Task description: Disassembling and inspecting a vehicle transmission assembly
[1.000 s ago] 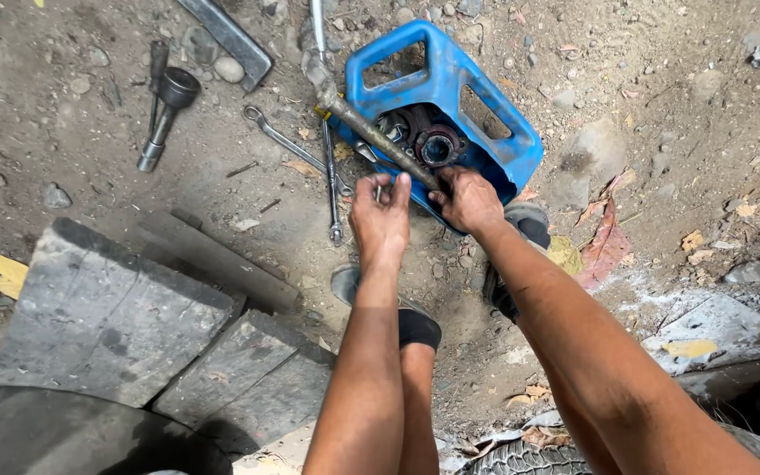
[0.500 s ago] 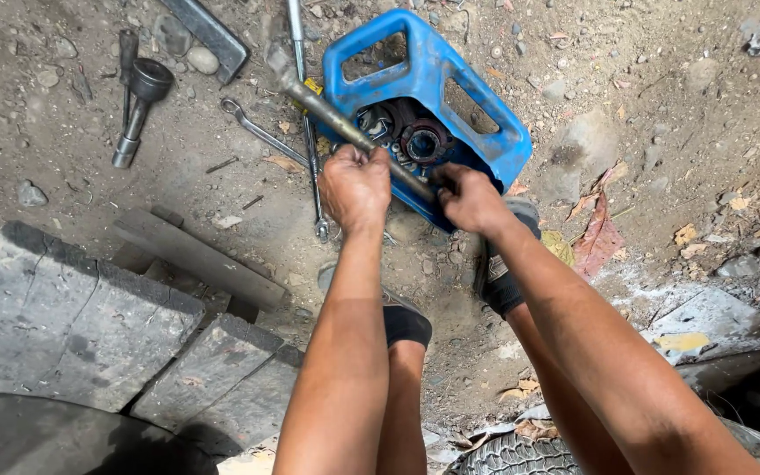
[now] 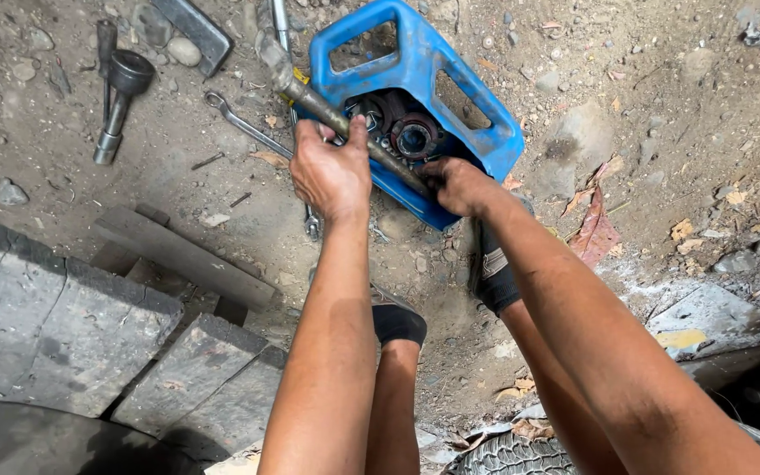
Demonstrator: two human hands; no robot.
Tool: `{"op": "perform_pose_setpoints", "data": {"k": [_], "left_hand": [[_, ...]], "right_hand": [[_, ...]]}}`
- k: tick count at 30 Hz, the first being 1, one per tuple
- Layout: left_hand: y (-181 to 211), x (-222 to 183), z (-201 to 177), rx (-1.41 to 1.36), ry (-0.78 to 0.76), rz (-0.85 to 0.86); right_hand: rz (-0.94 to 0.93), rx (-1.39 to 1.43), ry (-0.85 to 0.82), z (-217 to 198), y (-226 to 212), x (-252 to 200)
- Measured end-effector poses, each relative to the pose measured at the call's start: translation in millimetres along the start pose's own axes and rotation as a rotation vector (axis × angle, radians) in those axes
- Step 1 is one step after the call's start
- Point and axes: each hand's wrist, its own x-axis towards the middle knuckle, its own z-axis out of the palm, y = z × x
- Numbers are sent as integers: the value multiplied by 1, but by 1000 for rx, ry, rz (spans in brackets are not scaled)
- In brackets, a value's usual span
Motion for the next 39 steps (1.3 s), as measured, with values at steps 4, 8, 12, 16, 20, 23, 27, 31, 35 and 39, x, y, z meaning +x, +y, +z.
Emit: {"op": "perform_pose_setpoints", "data": {"k": [4,8,12,16,20,23,27,31,35,39], "left_hand": [[-8,2,2,35,-34,-29],[0,-8,-14,-21,-83,-94],[-2,-2,-10,19,-88,-91],[-20,21,15,119,-89,-155],[-9,13,-2,46,-102,-159],[-13,3,-17,-69,-105,-95],[-14,-36,-43,-129,-73,26],[-28,-66,-53,-251,21,216],[-59,-95,-41,-164,88,328],[-39,-111,-68,51,170,584]], "right_hand": [[5,-32,-115,-12,-18,-7],[61,-149,-104,22,20,29],[-118,-262,4,36,19,22],[-215,-155,9,16,-7,-7],[-52,74,-45,0,-26,-16],[-97,25,65,-1,-30,1],[-140,-334,72,-1,-53,4],[-136,-708,163,25,-13,41],[-526,-810,477,31,-5,45],[-786,-1050,614,17,-15,46]]}}
